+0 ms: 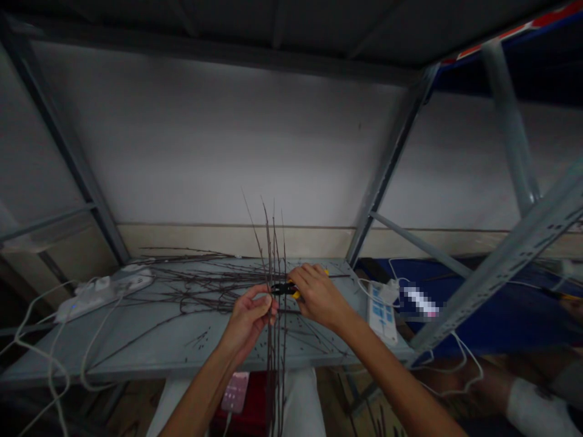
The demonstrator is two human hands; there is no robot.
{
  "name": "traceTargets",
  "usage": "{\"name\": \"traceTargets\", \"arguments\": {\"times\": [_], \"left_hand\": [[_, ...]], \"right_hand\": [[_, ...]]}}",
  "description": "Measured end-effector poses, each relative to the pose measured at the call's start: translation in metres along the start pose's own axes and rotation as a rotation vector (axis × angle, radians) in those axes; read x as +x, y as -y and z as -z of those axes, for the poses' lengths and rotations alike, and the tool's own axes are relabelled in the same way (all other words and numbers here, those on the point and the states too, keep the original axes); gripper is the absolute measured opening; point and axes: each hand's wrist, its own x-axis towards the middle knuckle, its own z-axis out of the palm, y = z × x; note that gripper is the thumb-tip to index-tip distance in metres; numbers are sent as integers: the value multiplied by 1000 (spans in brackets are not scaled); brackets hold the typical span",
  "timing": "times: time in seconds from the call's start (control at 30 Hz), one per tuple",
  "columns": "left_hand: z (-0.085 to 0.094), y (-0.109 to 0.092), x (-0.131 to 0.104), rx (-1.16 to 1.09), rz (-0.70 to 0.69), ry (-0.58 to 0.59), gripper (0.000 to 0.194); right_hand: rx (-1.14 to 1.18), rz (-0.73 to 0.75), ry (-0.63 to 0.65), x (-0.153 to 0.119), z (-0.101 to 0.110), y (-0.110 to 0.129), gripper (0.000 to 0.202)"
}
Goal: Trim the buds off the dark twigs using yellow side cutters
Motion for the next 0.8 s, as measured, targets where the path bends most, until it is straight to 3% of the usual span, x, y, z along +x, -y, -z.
{"name": "traceTargets", "arguments": {"times": [0.33,0.43,0.57,0.67,0.8], "left_hand": [[8,10,6,-6,-6,-165,34],[9,8,6,17,-20,-182,33],[6,5,3,60,-31,-191,31],[2,6,1,84,-40,-177,31],[-1,7,0,94,-42,-163,32]], "right_hand": [[193,-291,-82,-5,-36,7,13],[353,-465,-182,-1,-29,15,19],[927,-754,-278,12,-5,29,30],[1125,-755,-280,25,6,38,35],[1129,-733,-350,37,5,42,38]]}}
